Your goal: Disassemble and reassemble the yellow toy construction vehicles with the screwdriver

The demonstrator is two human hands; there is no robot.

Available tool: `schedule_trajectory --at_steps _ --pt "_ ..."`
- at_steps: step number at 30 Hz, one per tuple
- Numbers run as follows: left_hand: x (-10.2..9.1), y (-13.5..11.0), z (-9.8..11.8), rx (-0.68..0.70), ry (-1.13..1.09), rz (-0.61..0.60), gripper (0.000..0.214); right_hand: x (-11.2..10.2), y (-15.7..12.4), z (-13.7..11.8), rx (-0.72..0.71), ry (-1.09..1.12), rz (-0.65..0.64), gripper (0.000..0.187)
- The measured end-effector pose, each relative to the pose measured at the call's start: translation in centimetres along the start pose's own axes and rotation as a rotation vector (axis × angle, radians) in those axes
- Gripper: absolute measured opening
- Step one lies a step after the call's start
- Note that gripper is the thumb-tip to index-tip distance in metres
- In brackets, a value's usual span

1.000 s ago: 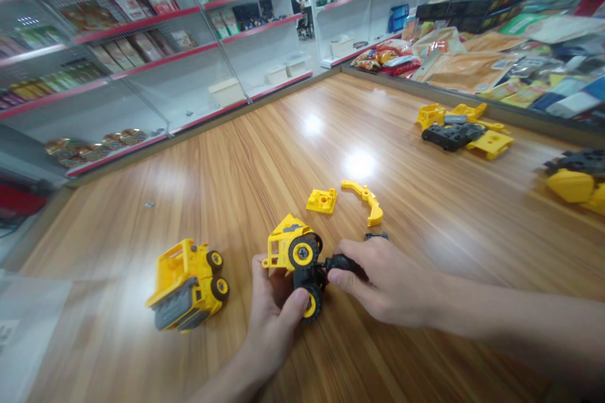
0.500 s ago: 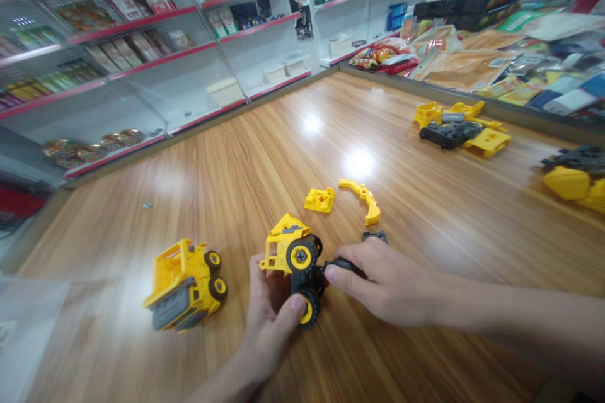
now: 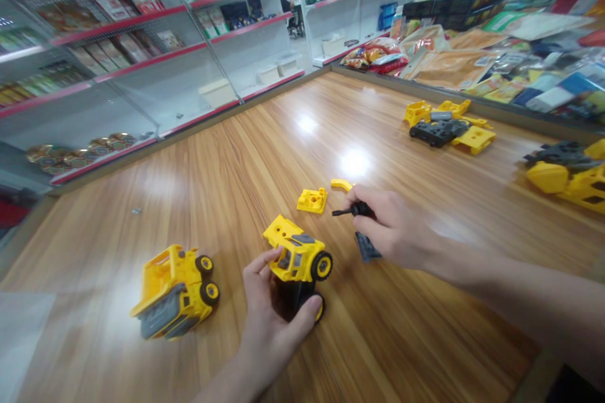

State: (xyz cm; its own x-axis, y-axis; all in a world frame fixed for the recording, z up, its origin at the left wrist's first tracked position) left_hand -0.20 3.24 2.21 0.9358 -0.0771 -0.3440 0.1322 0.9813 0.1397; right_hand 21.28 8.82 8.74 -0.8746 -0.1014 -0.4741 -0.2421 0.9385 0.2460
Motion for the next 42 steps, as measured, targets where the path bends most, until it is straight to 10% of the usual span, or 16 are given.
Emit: schedule_trajectory --at_steps 15,21,32,42 --pt "0.8 0.5 0.8 0.141 0.306 -0.222 0.058 4.1 -2.0 -1.3 -0.108 0.105 -0.398 0.046" --pt "1.1 0.6 1.0 0.181 0.278 -0.259 0.057 4.7 -2.3 -1.3 -0.071 0.037 -0.388 0.031" --pt "0.1 -0.3 0.3 0.115 0.168 -0.244 0.062 -1.5 1.1 1.2 -0.077 -0.228 -0.156 0.017" --pt "-0.5 0.3 0.3 0.166 0.137 -0.103 0.024 -0.7 -0.1 3.0 0.043 -0.402 -0.625 0.018"
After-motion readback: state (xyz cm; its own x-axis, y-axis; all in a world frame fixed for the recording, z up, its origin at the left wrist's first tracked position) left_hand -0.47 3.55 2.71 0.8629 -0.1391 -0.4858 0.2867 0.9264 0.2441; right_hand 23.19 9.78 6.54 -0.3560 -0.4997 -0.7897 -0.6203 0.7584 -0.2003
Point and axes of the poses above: each hand's wrist, its own y-axis towards the middle knuckle, its own x-axis out of the palm, z = x × y, the point moved 6 cm from there along y, towards the middle knuckle, and after that the axes turned 10 degrees about y, right-handed, at the moved point
